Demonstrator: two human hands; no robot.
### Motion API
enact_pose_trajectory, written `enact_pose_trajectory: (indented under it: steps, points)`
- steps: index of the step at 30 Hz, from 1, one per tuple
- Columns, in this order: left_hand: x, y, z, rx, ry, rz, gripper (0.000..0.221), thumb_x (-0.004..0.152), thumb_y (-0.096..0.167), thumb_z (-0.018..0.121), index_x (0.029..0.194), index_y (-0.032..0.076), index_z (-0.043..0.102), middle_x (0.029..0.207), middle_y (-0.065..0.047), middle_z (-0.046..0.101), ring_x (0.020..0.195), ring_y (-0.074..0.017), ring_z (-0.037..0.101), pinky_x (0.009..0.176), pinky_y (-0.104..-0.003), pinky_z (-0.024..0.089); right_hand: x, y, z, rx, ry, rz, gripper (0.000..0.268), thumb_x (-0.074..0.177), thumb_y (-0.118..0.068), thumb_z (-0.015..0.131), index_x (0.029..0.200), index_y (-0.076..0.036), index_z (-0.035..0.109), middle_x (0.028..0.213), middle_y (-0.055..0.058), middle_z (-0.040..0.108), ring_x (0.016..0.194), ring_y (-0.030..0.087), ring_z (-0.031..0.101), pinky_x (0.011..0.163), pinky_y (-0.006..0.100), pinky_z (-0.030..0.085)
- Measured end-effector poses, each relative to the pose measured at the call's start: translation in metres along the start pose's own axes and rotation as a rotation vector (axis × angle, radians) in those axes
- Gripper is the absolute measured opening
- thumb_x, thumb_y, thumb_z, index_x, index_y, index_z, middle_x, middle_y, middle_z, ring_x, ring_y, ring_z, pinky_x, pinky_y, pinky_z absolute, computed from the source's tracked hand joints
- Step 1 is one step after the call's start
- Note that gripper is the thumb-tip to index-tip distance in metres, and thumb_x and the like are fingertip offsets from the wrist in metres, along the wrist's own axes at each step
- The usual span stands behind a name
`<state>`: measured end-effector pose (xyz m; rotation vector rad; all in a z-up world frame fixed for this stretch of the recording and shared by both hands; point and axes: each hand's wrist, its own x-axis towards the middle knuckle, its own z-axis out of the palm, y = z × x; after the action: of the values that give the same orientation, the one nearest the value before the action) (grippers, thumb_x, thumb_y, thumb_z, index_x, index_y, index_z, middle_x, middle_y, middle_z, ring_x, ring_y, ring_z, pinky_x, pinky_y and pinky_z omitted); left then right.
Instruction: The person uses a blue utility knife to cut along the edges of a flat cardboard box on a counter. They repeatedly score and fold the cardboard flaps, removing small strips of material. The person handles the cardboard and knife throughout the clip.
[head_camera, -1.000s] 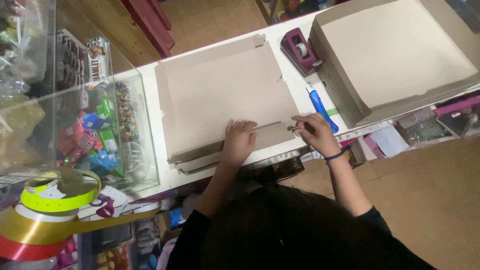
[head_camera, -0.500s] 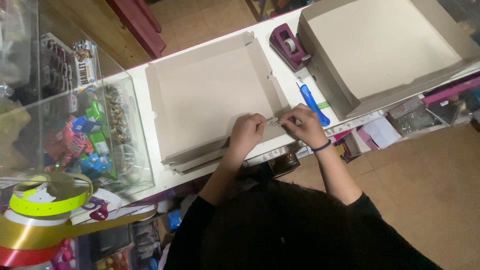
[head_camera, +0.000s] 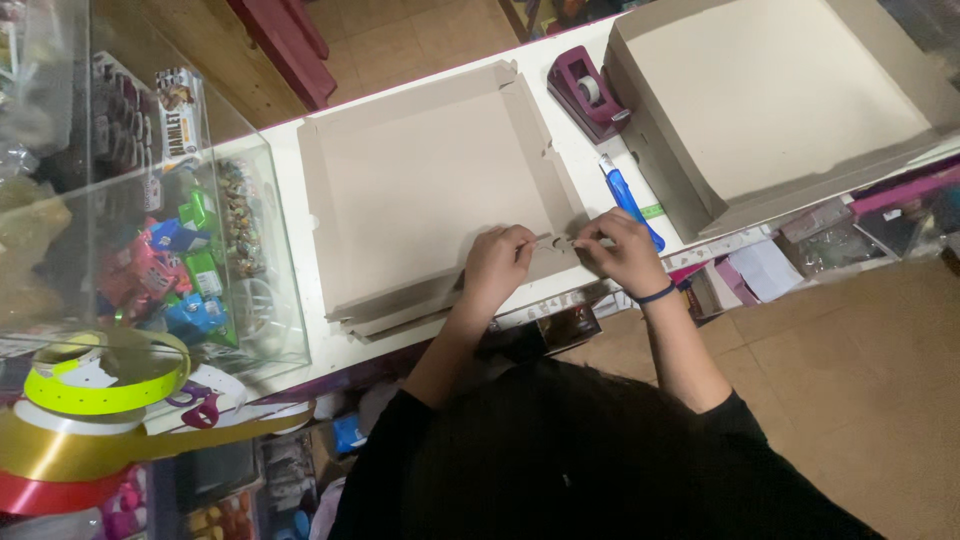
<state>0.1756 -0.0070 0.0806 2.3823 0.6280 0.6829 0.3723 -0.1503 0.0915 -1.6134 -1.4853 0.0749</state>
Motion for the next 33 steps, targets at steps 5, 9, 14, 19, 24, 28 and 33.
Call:
enact_pose_trajectory:
  steps: [5, 9, 14, 19, 24, 28, 33]
  points:
    - [0.0, -0.004, 0.004, 0.054, 0.019, 0.025, 0.011, 0.094, 0.018, 0.066, 0.101, 0.012, 0.072, 0.082, -0.014, 0.072, 0.087, -0.0377, 0.07, 0.083, -0.049, 0.054, -0.008, 0.031, -0.008, -0.175, 0.078, 0.105, 0.011, 0.099, -0.023, 0.076, 0.097, -0.012, 0.074, 0.081, 0.007, 0.069, 0.083, 0.03, 0.067, 0.08, 0.041, 0.054]
    - [0.006, -0.012, 0.007, 0.079, 0.019, 0.025, 0.011, 0.095, 0.019, 0.064, 0.101, 0.011, 0.071, 0.081, -0.014, 0.07, 0.087, -0.038, 0.07, 0.085, -0.049, 0.053, 0.007, 0.045, -0.012, -0.48, 0.12, 0.203, 0.028, 0.101, -0.03, 0.074, 0.12, -0.01, 0.07, 0.104, 0.011, 0.069, 0.101, 0.034, 0.065, 0.089, 0.044, 0.053]
    - [0.017, -0.014, -0.003, 0.122, 0.021, -0.014, 0.012, 0.098, 0.018, 0.063, 0.103, 0.011, 0.07, 0.083, -0.014, 0.071, 0.089, -0.0369, 0.07, 0.088, -0.048, 0.052, 0.028, 0.044, -0.002, -0.571, -0.005, 0.355, 0.045, 0.096, -0.03, 0.074, 0.135, -0.011, 0.065, 0.114, 0.013, 0.067, 0.11, 0.035, 0.063, 0.095, 0.049, 0.052]
    - [0.022, -0.013, -0.019, 0.146, 0.011, -0.067, 0.014, 0.099, 0.023, 0.063, 0.104, 0.012, 0.07, 0.083, -0.012, 0.071, 0.09, -0.0349, 0.071, 0.089, -0.047, 0.052, 0.03, 0.052, 0.0, -0.552, 0.013, 0.334, 0.041, 0.092, -0.022, 0.075, 0.133, -0.017, 0.069, 0.112, 0.013, 0.068, 0.107, 0.036, 0.065, 0.095, 0.046, 0.054]
    - [0.02, -0.011, -0.026, 0.09, 0.002, -0.101, 0.013, 0.098, 0.019, 0.065, 0.104, 0.01, 0.072, 0.089, -0.014, 0.074, 0.094, -0.0372, 0.071, 0.09, -0.049, 0.053, 0.035, 0.002, -0.016, -0.291, -0.012, 0.222, 0.029, 0.101, -0.016, 0.064, 0.129, -0.018, 0.073, 0.124, 0.007, 0.066, 0.105, 0.034, 0.071, 0.089, 0.044, 0.058]
    - [0.021, -0.016, -0.024, 0.065, -0.002, -0.101, 0.012, 0.097, 0.019, 0.066, 0.104, 0.01, 0.073, 0.088, -0.013, 0.074, 0.093, -0.0363, 0.071, 0.089, -0.048, 0.053, 0.037, -0.066, -0.024, -0.27, -0.246, 0.025, 0.025, 0.093, -0.017, 0.067, 0.116, -0.012, 0.076, 0.12, 0.008, 0.07, 0.097, 0.036, 0.073, 0.084, 0.051, 0.06]
    - [0.021, -0.015, -0.025, 0.063, -0.013, -0.085, 0.013, 0.101, 0.017, 0.063, 0.104, 0.013, 0.075, 0.085, -0.009, 0.074, 0.09, -0.0309, 0.073, 0.089, -0.042, 0.054, 0.031, -0.043, -0.012, -0.376, -0.454, -0.145, 0.028, 0.092, -0.025, 0.059, 0.111, -0.013, 0.076, 0.109, 0.006, 0.072, 0.091, 0.034, 0.074, 0.073, 0.047, 0.061]
